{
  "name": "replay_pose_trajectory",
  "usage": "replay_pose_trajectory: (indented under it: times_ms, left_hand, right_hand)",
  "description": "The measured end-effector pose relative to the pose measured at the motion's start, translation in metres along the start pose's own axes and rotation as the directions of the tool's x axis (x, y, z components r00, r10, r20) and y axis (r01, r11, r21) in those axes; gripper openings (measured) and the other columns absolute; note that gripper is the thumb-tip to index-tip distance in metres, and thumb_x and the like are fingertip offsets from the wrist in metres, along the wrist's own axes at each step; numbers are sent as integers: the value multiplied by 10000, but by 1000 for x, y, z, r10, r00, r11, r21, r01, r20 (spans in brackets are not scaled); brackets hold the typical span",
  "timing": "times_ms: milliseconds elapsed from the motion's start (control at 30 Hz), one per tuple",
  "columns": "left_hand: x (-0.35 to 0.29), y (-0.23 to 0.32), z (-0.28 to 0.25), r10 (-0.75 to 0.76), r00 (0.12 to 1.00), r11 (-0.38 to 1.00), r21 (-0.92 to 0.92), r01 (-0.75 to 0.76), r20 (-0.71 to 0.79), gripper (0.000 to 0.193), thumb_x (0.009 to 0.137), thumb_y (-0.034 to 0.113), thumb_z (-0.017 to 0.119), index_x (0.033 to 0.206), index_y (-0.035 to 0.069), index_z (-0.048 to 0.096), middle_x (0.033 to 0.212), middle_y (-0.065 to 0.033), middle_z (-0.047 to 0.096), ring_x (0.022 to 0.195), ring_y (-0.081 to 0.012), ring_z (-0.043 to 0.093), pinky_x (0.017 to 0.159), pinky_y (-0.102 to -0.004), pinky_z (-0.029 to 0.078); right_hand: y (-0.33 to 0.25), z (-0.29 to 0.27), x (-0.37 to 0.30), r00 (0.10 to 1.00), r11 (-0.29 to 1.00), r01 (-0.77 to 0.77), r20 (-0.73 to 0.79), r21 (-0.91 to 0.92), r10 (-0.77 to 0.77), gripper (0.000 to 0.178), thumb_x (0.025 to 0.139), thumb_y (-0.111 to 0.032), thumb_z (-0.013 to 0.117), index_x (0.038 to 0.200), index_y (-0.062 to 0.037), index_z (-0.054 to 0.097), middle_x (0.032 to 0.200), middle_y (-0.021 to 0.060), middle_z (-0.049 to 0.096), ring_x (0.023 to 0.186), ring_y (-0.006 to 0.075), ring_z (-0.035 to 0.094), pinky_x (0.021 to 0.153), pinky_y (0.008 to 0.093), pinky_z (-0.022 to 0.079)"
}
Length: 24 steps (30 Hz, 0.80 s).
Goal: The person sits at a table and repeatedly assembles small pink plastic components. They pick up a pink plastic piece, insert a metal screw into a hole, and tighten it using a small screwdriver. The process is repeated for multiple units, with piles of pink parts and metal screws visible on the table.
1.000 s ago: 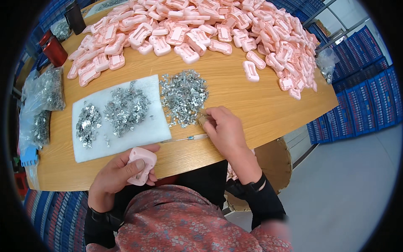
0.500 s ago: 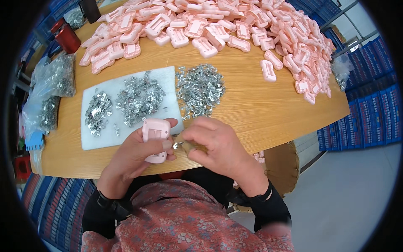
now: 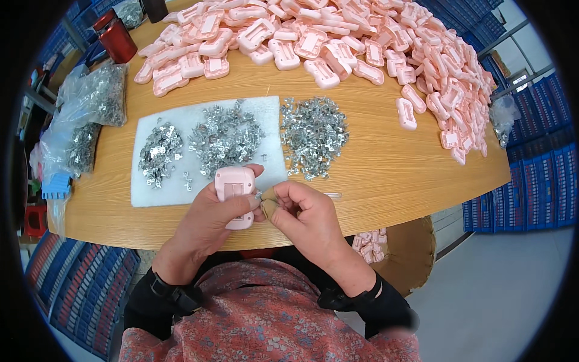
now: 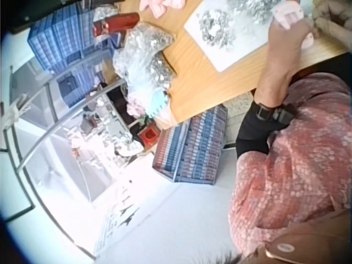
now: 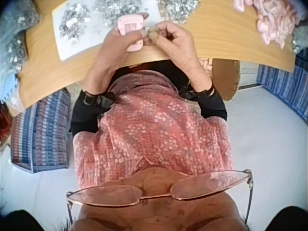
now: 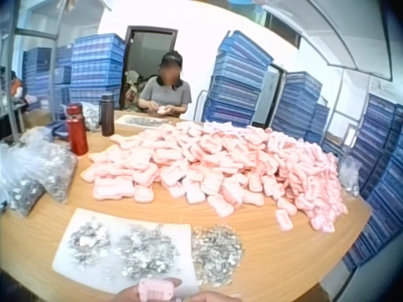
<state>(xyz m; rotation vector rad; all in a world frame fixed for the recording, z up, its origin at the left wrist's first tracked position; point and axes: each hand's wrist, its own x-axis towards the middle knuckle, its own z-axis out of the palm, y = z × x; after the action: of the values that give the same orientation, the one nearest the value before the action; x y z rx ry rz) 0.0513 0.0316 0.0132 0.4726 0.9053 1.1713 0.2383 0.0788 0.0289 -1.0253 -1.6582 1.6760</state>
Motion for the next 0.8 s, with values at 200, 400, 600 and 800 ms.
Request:
replay_pose_trajectory:
  times_ms: [200,400,600,800]
  left_hand:
    - [-1,-2,0,-4,1000,998,66,4,2,455,978,193,598,1387,27,490,976,-80,646,852,-176,660,805,-363,582]
    - [-3,1,-2,-178,983,965,-189,184,47,567,1074,453,243,1430,65,452,971,-90,604,851,-202,637,811,-430,593]
    - [-7,2,-3,-203,977,966,-152,210,61,558,1075,445,252,1471,80,400,995,-97,603,868,-207,638,817,-435,595]
    - [-4,-5,-4,-214,976,976,-36,216,46,560,1080,446,216,1494,101,371,1002,-97,647,882,-217,679,806,-450,607]
  right_hand:
    - [5,4,6,999,986,-35,6,163,34,96,966,-40,591,1052,3,588,884,-13,630,772,28,569,684,189,455]
    - [-15,-2,17,981,898,191,95,-397,-166,142,896,-72,661,1004,-11,592,841,45,617,723,119,616,627,272,470]
    - [-24,2,26,949,738,315,194,-596,-249,186,823,-98,675,970,-20,594,832,148,603,710,339,608,642,414,490]
    - [-26,8,26,930,568,362,244,-739,-275,174,818,-88,672,959,-21,595,851,161,630,772,385,623,661,453,495]
